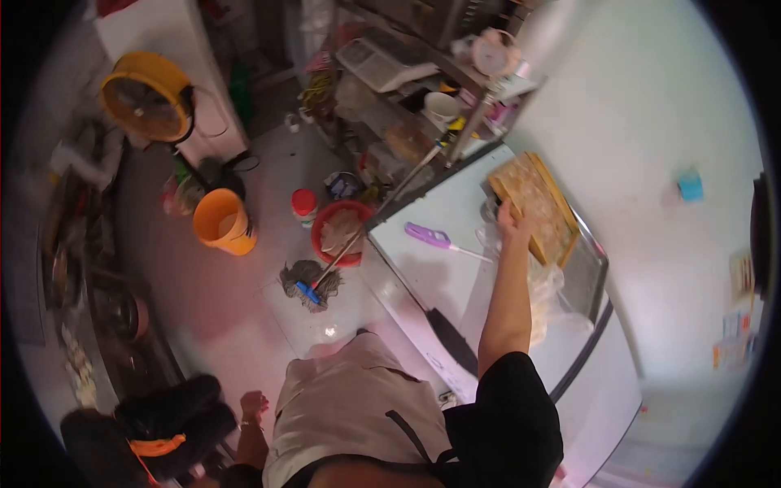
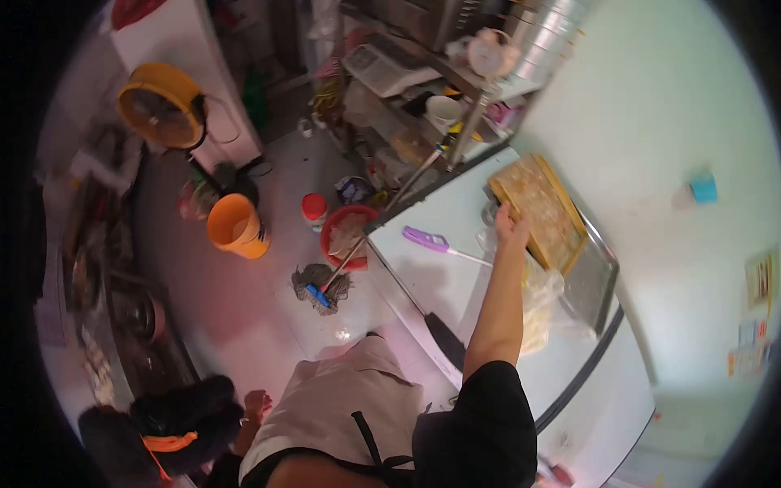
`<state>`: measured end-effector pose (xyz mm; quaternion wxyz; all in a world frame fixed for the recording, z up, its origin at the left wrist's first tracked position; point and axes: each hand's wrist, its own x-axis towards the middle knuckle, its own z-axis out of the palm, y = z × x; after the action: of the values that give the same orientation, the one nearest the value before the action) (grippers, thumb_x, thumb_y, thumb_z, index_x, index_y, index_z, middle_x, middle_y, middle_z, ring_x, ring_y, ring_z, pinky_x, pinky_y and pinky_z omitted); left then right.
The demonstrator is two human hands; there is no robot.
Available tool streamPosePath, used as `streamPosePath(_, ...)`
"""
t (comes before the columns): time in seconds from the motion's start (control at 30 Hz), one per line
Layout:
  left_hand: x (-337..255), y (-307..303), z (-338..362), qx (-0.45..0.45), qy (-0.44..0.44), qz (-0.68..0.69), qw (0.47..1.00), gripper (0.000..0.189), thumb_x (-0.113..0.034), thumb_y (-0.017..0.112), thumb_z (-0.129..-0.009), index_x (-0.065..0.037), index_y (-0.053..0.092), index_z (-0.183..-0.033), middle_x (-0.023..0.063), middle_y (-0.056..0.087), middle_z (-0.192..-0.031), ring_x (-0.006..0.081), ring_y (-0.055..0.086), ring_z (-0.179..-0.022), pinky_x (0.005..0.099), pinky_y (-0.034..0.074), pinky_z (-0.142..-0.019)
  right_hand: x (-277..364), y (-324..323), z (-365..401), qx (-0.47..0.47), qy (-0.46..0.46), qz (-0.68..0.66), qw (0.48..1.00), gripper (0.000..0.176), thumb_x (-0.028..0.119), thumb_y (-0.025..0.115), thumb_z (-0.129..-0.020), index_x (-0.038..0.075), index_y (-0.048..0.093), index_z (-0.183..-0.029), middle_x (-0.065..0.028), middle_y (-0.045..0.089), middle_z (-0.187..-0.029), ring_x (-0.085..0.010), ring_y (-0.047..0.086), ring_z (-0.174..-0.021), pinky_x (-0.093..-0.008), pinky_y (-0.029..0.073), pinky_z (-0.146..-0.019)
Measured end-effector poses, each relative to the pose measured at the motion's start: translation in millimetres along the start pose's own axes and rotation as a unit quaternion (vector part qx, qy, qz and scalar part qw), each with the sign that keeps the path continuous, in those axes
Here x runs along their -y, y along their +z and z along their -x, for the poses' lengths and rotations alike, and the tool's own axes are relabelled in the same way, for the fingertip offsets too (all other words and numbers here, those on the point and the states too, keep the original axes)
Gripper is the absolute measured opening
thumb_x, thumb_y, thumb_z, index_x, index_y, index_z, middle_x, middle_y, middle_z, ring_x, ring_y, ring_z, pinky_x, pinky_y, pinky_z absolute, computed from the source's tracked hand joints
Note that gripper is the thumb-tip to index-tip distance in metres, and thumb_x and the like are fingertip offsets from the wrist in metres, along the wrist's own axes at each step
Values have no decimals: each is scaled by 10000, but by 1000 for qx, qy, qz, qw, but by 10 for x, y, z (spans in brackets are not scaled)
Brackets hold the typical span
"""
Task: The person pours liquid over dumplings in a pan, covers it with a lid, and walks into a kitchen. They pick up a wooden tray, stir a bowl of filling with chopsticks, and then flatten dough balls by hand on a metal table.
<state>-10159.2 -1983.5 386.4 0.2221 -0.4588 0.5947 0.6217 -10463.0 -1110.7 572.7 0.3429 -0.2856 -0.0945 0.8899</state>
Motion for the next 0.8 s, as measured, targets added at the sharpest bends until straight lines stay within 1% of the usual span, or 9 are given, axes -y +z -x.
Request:
streamPosePath(0.03,-132,195,174,-41,14,-14,999,90,-156,655,-893,-109,623,-962,54,635,-745,198,639,-622,381,544,-532,-60,45,-170,1,-23,0,1000,304,182,506,-997,-5,566,-1228,-192,608,-1228,-319,628,-1065,-399,574,-890)
streamPosePath(0.1,-175,250,-20,34,112,-55,992,79,-164,651,-892,-96,629,-927,49,633,-715,177,622,-582,322,517,-487,-74,190,-366,-76,-22,-41,996,342,205,521,-975,23,566,-1261,-162,604,-1262,-292,597,-1147,-426,581,-883)
streamPosePath(0.17,-409,475,-20,-5,122,-148,981,147,-175,614,-902,-62,635,-810,54,630,-667,154,616,-567,299,499,-467,56,-27,-778,-73,61,-181,979,340,297,630,-916,54,657,-1151,-99,693,-1091,-270,679,-977,-411,615,-764)
streamPosePath(0.2,-504,585,-22,-39,165,-185,968,174,-186,599,-909,-42,644,-824,63,641,-666,150,618,-572,306,504,-478,248,-477,-1713,-213,132,-179,951,321,337,690,-868,74,699,-1054,-77,713,-1012,-250,703,-884,-382,625,-704)
streamPosePath(0.27,-772,758,111,-59,233,-180,954,133,-156,614,-906,-32,658,-888,53,649,-695,139,628,-606,287,508,-514,204,-289,-1558,-315,122,-124,933,160,270,727,-808,131,654,-777,-3,598,-719,-148,558,-584,-265,469,-455)
streamPosePath(0.33,-978,901,179,-66,202,-120,970,102,-125,623,-899,-32,654,-925,46,656,-745,129,633,-630,273,508,-528,30,82,-1128,-353,-11,48,934,134,178,671,-797,144,583,-701,18,496,-626,-122,454,-517,-253,359,-411)
streamPosePath(0.43,-1083,957,258,-54,190,-85,977,100,-119,627,-896,-32,649,-941,41,658,-782,122,641,-659,270,512,-535,319,161,-1388,-345,8,-159,925,137,158,623,-787,152,553,-669,22,477,-601,-108,471,-523,-241,341,-401)
streamPosePath(0.6,-651,662,-89,-30,79,-114,990,107,-156,637,-919,-74,650,-985,52,661,-796,150,646,-657,288,527,-533,487,300,-960,-247,-57,-66,965,87,151,607,-768,139,564,-693,18,470,-597,-118,470,-518,-270,361,-421)
streamPosePath(0.8,-208,-28,-565,-29,26,-60,997,171,-259,608,-900,-109,674,-950,56,661,-763,185,622,-597,329,485,-487,-312,202,268,-64,-141,161,975,134,205,598,-813,128,559,-711,11,465,-599,-118,453,-509,-258,348,-426)
